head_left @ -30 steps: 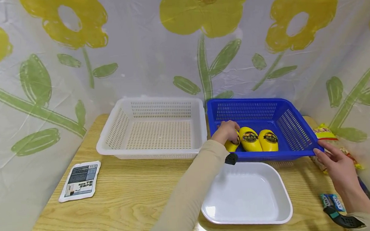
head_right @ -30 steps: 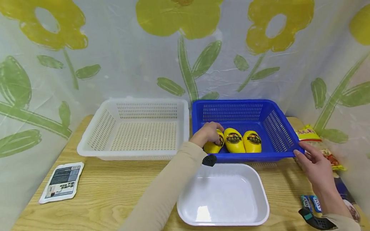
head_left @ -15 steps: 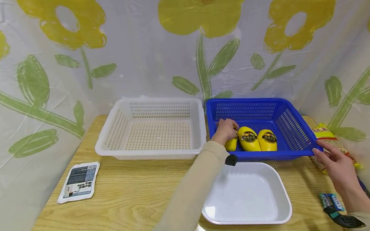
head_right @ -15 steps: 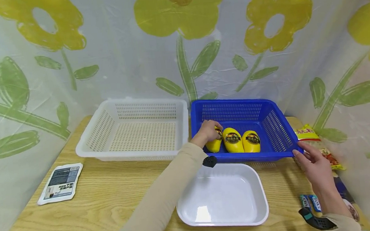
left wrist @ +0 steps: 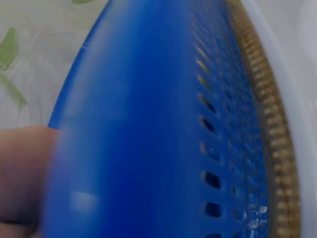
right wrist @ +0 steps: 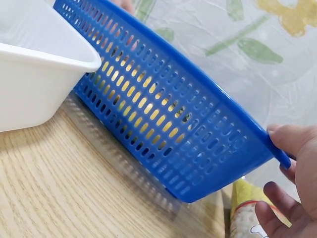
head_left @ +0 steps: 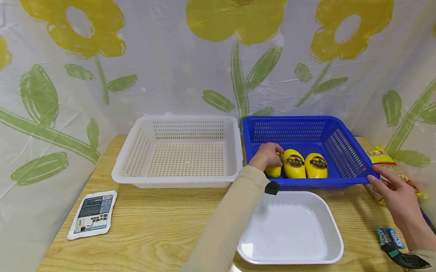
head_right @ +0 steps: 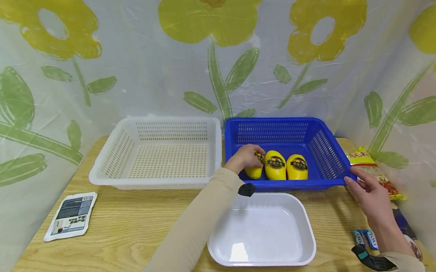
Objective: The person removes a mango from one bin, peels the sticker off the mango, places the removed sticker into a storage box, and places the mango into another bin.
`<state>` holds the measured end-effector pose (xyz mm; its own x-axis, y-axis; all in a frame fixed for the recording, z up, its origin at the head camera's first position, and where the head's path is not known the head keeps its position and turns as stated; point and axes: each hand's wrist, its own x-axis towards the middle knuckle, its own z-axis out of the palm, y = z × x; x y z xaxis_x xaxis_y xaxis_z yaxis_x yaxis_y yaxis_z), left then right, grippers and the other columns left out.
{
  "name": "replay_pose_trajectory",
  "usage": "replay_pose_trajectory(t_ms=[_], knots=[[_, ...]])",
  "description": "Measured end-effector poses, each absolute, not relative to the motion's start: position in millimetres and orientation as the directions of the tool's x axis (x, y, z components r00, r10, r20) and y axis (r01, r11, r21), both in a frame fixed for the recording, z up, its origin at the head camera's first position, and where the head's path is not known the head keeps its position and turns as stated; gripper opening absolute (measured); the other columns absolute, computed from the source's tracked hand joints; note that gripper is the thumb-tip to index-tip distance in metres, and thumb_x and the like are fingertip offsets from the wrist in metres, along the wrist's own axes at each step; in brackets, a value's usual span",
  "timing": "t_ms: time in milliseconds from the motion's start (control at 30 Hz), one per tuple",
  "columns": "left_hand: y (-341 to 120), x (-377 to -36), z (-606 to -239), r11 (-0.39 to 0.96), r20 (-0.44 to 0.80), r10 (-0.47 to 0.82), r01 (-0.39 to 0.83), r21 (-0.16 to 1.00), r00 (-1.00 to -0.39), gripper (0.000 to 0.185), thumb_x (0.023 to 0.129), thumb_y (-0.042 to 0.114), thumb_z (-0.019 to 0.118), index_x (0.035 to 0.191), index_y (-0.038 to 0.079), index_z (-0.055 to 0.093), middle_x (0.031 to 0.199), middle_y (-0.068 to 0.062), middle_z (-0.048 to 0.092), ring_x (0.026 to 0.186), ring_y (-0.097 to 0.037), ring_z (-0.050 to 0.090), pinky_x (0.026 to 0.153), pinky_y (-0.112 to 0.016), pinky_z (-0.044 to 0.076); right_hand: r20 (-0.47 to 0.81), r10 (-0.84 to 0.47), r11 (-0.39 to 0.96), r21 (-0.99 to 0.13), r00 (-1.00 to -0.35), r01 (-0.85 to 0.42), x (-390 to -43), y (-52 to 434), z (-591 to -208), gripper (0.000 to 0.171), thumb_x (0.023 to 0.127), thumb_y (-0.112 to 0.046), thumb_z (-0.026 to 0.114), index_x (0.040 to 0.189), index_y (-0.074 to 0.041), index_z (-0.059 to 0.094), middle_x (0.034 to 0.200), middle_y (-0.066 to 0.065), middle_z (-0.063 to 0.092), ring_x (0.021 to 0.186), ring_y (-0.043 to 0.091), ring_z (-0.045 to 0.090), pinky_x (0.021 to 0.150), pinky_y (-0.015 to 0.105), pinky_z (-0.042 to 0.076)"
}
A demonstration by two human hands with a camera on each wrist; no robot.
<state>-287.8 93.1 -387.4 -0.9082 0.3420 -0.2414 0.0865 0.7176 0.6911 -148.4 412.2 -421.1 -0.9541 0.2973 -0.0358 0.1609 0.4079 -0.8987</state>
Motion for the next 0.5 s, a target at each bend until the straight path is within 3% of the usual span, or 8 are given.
replay_pose_trajectory(t_ms=[233,367,500], knots=[[85,-292,-386,0.335,-0.223,0.393,-0.087,0.938,-0.892,0.046,0.086,0.004,0.074,0.129,0.012,0.062,0.13,-0.012,0.055,0.095,-0.024,0.058,0.072,-0.035,0.052,-0.058,0.309,0.445,-0.873,-0.949,0.198,-150,413,-420,0.065,0.095,-0.044,0.06,0.152,-0.023,0.036,0.106,-0.027,0.048,0.083,-0.012,0.056,0.065,0.008,0.044],[82,-294,-386,0.224,-0.234,0.406,-0.152,0.963,-0.884,0.046,0.085,0.004,0.075,0.128,0.014,0.062,0.126,-0.011,0.055,0.09,-0.022,0.059,0.074,-0.038,0.054,-0.067,0.319,0.457,-0.863,-0.945,0.216,-149,412,-421,0.065,0.095,-0.045,0.059,0.152,-0.024,0.036,0.113,-0.022,0.049,0.084,-0.013,0.056,0.065,0.007,0.044],[81,-295,-386,0.21,-0.236,0.402,-0.162,0.964,-0.885,0.046,0.084,0.007,0.077,0.127,0.016,0.063,0.123,-0.01,0.057,0.092,-0.023,0.06,0.078,-0.042,0.056,-0.082,0.321,0.455,-0.861,-0.943,0.229,-148,412,-421,0.065,0.095,-0.046,0.058,0.152,-0.027,0.036,0.117,-0.02,0.049,0.084,-0.013,0.055,0.065,0.007,0.044]])
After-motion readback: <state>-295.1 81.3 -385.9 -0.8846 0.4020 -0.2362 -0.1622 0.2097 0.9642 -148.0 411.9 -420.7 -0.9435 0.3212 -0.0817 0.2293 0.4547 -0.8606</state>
